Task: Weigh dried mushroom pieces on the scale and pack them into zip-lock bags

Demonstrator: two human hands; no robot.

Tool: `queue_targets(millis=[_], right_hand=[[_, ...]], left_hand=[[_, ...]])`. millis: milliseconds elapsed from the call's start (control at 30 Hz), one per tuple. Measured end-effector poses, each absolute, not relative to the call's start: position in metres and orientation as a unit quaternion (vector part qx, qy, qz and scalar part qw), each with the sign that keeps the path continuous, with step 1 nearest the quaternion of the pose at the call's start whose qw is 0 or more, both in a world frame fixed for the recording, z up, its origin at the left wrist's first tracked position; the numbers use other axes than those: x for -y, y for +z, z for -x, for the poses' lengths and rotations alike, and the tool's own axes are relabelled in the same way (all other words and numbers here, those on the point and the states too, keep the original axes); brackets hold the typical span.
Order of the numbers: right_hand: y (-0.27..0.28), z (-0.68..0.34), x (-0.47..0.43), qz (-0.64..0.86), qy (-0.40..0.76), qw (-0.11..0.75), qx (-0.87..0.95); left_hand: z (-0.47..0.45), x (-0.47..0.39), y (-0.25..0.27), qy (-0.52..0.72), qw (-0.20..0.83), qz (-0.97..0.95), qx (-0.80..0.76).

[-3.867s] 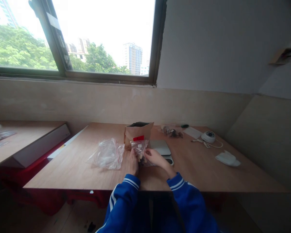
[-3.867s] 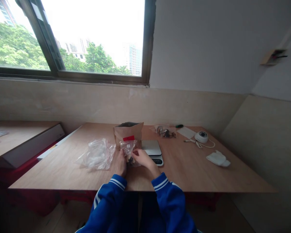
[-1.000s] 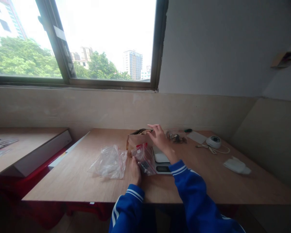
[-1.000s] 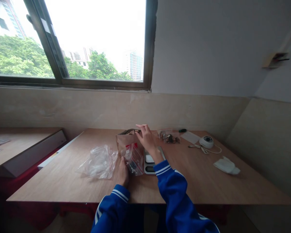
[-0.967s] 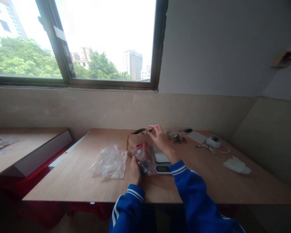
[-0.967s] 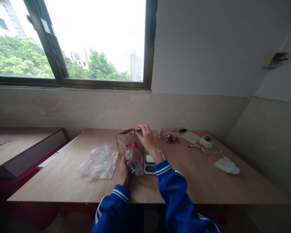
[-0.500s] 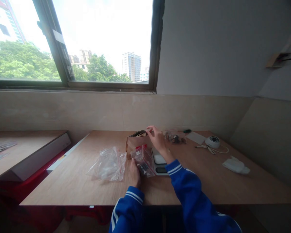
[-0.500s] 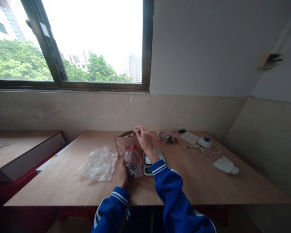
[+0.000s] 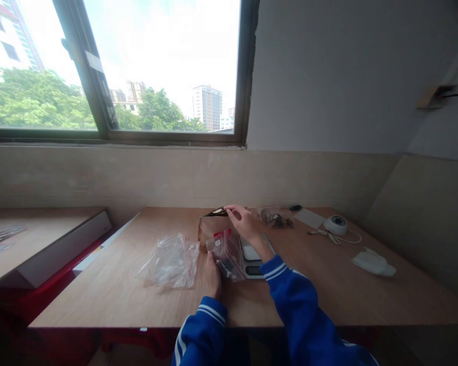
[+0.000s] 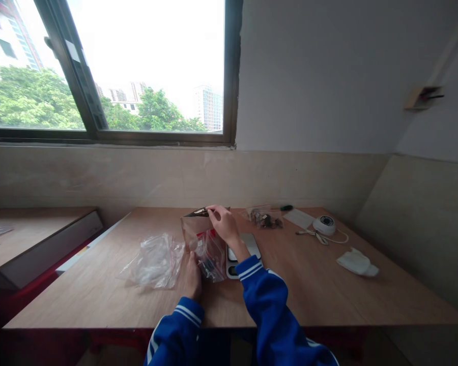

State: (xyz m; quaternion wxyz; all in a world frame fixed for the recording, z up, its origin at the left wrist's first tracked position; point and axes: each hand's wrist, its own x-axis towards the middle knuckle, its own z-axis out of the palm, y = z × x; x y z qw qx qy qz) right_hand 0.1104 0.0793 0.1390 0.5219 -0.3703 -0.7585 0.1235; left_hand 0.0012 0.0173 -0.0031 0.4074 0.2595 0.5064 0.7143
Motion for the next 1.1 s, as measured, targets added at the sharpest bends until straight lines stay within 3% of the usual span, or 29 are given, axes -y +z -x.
queue_targets(millis=[333, 467, 600, 700, 933, 1100], right_hand=[[0.147, -0.118, -0.055, 0.391, 0.019, 0.523, 0.757], [0.131, -0.131, -0.033, 0.407, 0.118, 0.536, 0.73], [0.094, -0.143, -0.019, 0.407, 0.282, 0.395, 0.774], [0.07, -0.143, -0.016, 0.397, 0.328, 0.328, 0.792], [0.046, -0.131, -0.022, 0.319, 0.371, 0.364, 0.792], [0.037, -0.124, -0.024, 0.326, 0.393, 0.366, 0.778]], left_hand=[[-0.003, -0.013, 0.007, 0.704, 0.429, -0.252, -0.507], [-0.005, -0.013, 0.006, 0.713, 0.464, -0.24, -0.468], [-0.007, -0.013, 0.007, 0.718, 0.476, -0.236, -0.449], [-0.008, -0.013, 0.01, 0.717, 0.487, -0.237, -0.438], [-0.006, -0.01, 0.013, 0.726, 0.428, -0.267, -0.467], [-0.006, -0.011, 0.01, 0.732, 0.454, -0.244, -0.445]])
